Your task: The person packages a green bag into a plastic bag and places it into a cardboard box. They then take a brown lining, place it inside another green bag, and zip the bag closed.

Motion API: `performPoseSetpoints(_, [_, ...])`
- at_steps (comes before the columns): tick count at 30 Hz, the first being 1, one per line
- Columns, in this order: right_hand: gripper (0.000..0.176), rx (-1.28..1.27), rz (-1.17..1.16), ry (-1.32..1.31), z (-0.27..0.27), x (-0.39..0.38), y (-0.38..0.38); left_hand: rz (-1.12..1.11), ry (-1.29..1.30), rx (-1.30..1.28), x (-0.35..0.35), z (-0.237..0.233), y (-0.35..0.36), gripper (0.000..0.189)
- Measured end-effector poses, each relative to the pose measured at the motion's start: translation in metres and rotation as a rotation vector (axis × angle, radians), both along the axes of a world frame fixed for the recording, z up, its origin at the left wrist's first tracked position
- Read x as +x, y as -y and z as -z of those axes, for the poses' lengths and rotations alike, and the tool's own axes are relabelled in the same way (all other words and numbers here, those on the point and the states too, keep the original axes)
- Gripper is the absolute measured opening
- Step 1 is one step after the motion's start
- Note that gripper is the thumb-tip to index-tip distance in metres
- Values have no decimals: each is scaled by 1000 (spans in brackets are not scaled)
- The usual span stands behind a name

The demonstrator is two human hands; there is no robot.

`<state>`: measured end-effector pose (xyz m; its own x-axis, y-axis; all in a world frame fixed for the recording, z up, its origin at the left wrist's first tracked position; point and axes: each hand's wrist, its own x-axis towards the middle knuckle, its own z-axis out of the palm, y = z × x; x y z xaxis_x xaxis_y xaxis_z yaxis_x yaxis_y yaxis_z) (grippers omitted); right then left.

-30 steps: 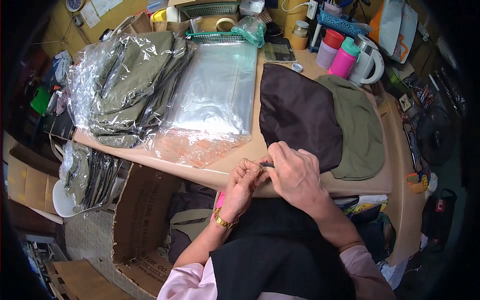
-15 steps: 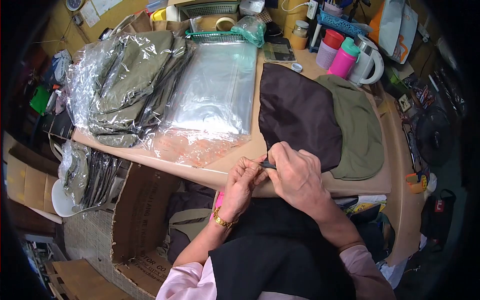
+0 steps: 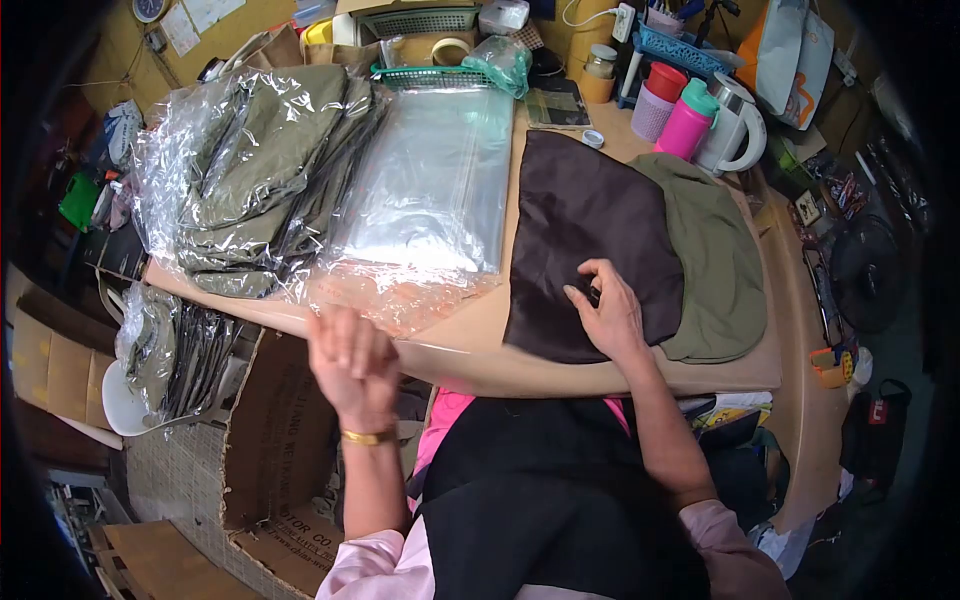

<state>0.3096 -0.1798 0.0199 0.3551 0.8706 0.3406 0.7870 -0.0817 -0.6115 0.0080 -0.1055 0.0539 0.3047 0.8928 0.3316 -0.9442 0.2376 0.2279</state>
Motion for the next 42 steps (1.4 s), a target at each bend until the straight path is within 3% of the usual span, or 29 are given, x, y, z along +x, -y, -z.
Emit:
performPoseSetpoints(1, [33,-2,-4,-4,9,-1,0,-51,-14,65,-5,-7,-8,37])
performPoseSetpoints(3, [28,52,-30,91,18,-5,-2,-463,-555,-273,15,-18,4,29])
performPoseSetpoints(5, [26,11,-43,74,16,-9,-4,-328,-1127,110,30,1,11,33])
performPoseSetpoints(7, [28,-53,-25,67,15,-9,-5,-667,-1564,542,61,51,11,28])
performPoseSetpoints(8, [28,-51,-21,71,14,-9,-4,-667,-1557,544,67,48,13,28])
performPoseSetpoints(10, [30,-94,-21,152,14,-9,2,-209,-1803,650,77,40,19,23])
performPoseSetpoints(12, [31,-110,-9,176,13,-5,7,-331,-1544,580,60,47,10,27])
performPoseSetpoints(14, [32,-155,-9,197,17,-3,12,-369,-1616,276,25,26,0,41])
performPoseSetpoints(15, [32,-158,10,196,16,-5,14,-400,-1387,151,9,31,-12,49])
performPoseSetpoints(16, [30,-198,-10,186,14,-9,15,-342,-1394,254,-2,21,-18,52])
performPoseSetpoints(17, [28,-232,-31,176,12,-14,15,-253,-1650,294,-6,10,-13,53])
performPoseSetpoints(19, [28,-295,-202,23,-2,-21,15,-211,-1813,469,13,8,8,50])
performPoseSetpoints(21, [35,-297,-242,-64,-25,-32,3,69,-1947,636,28,11,23,45])
performPoseSetpoints(24, [54,-225,-129,-36,-40,-38,-28,73,-1948,1021,51,31,45,39])
performPoseSetpoints(26, [61,-290,-50,90,-16,-33,-51,160,-1934,1083,52,37,48,38])
performPoseSetpoints(27, [56,-332,-92,111,-2,-26,-55,203,-1931,1104,50,35,47,39])
performPoseSetpoints(29, [37,-356,-93,98,9,-19,-63,353,-1990,894,41,13,46,45])
performPoseSetpoints(31, [25,-352,-87,45,8,-18,-66,456,-2055,855,27,25,40,55])
performPoseSetpoints(33, [26,-308,-191,-98,11,-21,-83,458,-1937,621,26,27,35,57])
performPoseSetpoints(34, [28,-224,-246,-169,16,-23,-99,408,-1799,457,28,30,35,53])
performPoseSetpoints(36, [23,54,-387,-349,-13,-28,-119,-19,-1575,393,29,38,25,37])
performPoseSetpoints(37, [21,174,-441,-670,-37,-34,-123,-236,-1513,206,17,45,14,29])
performPoseSetpoints(38, [20,441,-288,-796,-71,-45,-115,-543,-1217,201,24,37,4,22])
performPoseSetpoints(39, [20,428,-338,-1005,-98,-39,-107,-691,-1104,290,40,-18,17,21])
performPoseSetpoints(40, [19,406,-405,-1050,-100,-24,-106,-721,-1099,616,36,-38,11,31])
performPoseSetpoints(41, [19,401,-397,-1156,-122,-21,-78,-749,-1161,832,40,-60,19,25])
performPoseSetpoints(42, [18,397,-431,-1198,-111,-4,-68,-559,-1217,761,42,-68,37,16])
